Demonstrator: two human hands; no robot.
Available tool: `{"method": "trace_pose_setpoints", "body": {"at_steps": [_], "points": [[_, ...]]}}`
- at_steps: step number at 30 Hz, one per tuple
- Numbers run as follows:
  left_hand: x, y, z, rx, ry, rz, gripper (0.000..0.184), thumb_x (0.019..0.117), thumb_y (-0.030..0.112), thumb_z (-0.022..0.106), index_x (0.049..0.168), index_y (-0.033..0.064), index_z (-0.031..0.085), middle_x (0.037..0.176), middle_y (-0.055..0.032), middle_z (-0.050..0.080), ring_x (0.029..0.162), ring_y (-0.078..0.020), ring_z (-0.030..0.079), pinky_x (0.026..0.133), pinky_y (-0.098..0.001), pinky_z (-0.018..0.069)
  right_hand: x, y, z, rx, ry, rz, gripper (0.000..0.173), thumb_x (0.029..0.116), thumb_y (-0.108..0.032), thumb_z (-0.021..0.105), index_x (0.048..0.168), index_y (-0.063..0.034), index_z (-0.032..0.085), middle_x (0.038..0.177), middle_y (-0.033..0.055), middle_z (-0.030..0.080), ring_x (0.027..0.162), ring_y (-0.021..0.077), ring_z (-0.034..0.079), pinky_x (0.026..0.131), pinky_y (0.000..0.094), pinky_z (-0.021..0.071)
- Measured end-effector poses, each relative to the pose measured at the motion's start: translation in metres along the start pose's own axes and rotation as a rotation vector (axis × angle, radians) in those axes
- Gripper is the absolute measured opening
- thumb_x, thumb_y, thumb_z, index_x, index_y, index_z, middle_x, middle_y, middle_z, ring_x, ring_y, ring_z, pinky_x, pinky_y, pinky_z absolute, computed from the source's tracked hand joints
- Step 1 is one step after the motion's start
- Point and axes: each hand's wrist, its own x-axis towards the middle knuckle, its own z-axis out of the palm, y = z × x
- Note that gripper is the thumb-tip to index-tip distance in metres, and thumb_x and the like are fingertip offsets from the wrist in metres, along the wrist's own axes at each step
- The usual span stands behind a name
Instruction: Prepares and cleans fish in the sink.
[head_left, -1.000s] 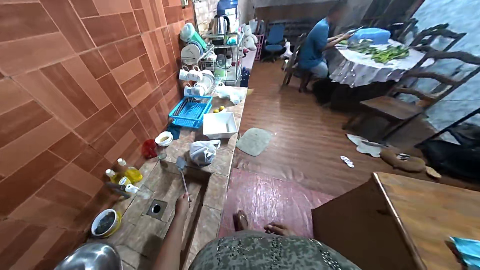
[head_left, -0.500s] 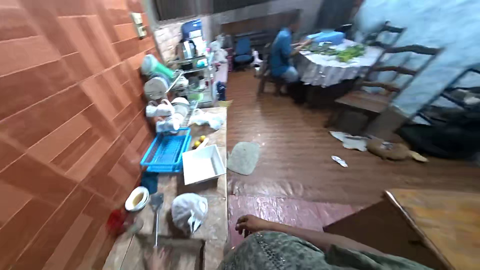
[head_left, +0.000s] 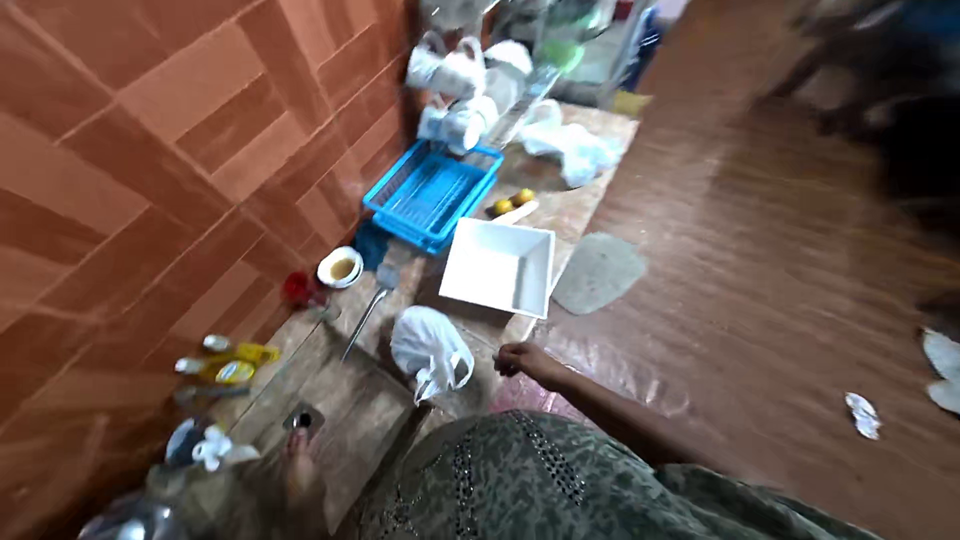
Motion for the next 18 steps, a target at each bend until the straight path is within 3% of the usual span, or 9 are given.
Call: {"method": "trace_pose_setpoints", "body": {"at_steps": [3,6,7,9,11,12,14,16,18], "points": [[-0.006,-0.018,-0.066,-0.127,0.300,0.053,0.054,0.1104,0.035,0.043,0.156,0.0076,0.032,0.150,-0.0193,0.046,0.121,-0.0287,0.059,0.096,-0.0448,0.0533,0.022,-0.044,0.007,-0.141,0.022,-0.315,0.033,0.1051,-0.026,0.055,0.096,0.0036,0.068,0.092,0.0101,0.069,0.084,0.0156,0.068,0.085,0.0374,0.0583],[-0.020,-0.004,-0.106,-0.137,0.458,0.146,0.056,0.1100,0.035,0.044,0.158,0.0120,0.029,0.152,-0.0174,0.044,0.121,-0.0263,0.058,0.095,-0.0437,0.0533,0.040,-0.081,0.022,-0.441,0.048,-0.420,0.047,0.1021,-0.048,0.056,0.112,-0.0034,0.070,0.106,0.0128,0.070,0.092,0.0215,0.069,0.085,0.0446,0.0574],[-0.029,0.011,-0.108,-0.087,0.473,0.214,0.056,0.1094,0.033,0.046,0.158,0.0106,0.029,0.150,-0.0178,0.045,0.120,-0.0242,0.059,0.095,-0.0421,0.0539,0.045,-0.091,0.028,-0.624,0.013,-0.371,0.062,0.0974,-0.062,0.056,0.127,-0.0084,0.066,0.118,0.0143,0.068,0.098,0.0272,0.069,0.088,0.0518,0.0563],[-0.041,0.038,-0.113,0.101,0.411,0.400,0.068,0.1051,0.030,0.055,0.160,0.0066,0.024,0.158,-0.0198,0.038,0.131,-0.0244,0.053,0.104,-0.0409,0.0508,0.055,-0.104,0.044,-0.995,-0.096,-0.193,0.099,0.0845,-0.082,0.055,0.156,-0.0154,0.040,0.140,0.0199,0.059,0.116,0.0412,0.064,0.095,0.0664,0.0499],[-0.033,0.056,-0.127,0.462,0.355,0.552,0.077,0.0994,0.031,0.066,0.159,0.0013,0.027,0.161,-0.0246,0.032,0.139,-0.0317,0.048,0.110,-0.0449,0.0473,0.068,-0.098,0.063,-1.199,-0.164,-0.039,0.115,0.0788,-0.080,0.065,0.163,-0.0142,0.024,0.139,0.0268,0.059,0.120,0.0494,0.061,0.097,0.0723,0.0462],[-0.026,0.065,-0.132,0.649,0.336,0.577,0.075,0.0972,0.031,0.069,0.156,0.0003,0.034,0.159,-0.0264,0.035,0.141,-0.0364,0.046,0.112,-0.0508,0.0442,0.073,-0.091,0.069,-1.227,-0.180,0.004,0.109,0.0818,-0.073,0.069,0.163,-0.0135,0.026,0.135,0.0288,0.061,0.120,0.0509,0.060,0.097,0.0731,0.0452],[-0.014,0.077,-0.138,0.943,0.242,0.569,0.064,0.0983,0.033,0.068,0.152,0.0057,0.046,0.158,-0.0215,0.041,0.145,-0.0374,0.041,0.118,-0.0569,0.0358,0.079,-0.072,0.075,-1.156,-0.146,-0.040,0.072,0.0946,-0.048,0.070,0.152,-0.0107,0.046,0.126,0.0306,0.064,0.117,0.0533,0.061,0.096,0.0743,0.0455],[-0.010,0.087,-0.142,1.104,0.141,0.558,0.052,0.1027,0.031,0.063,0.149,0.0107,0.052,0.151,-0.0148,0.052,0.141,-0.0336,0.049,0.116,-0.0553,0.0394,0.075,-0.063,0.080,-1.087,-0.051,-0.171,0.039,0.1025,-0.027,0.061,0.134,-0.0040,0.063,0.115,0.0321,0.068,0.108,0.0548,0.064,0.092,0.0750,0.0469],[-0.006,0.094,-0.146,1.159,0.070,0.573,0.049,0.1036,0.029,0.061,0.150,0.0140,0.053,0.147,-0.0125,0.057,0.135,-0.0329,0.055,0.112,-0.0548,0.0443,0.066,-0.071,0.085,-1.006,0.038,-0.262,0.033,0.1048,-0.021,0.057,0.128,0.0005,0.066,0.112,0.0341,0.068,0.105,0.0556,0.065,0.090,0.0758,0.0461]]}}
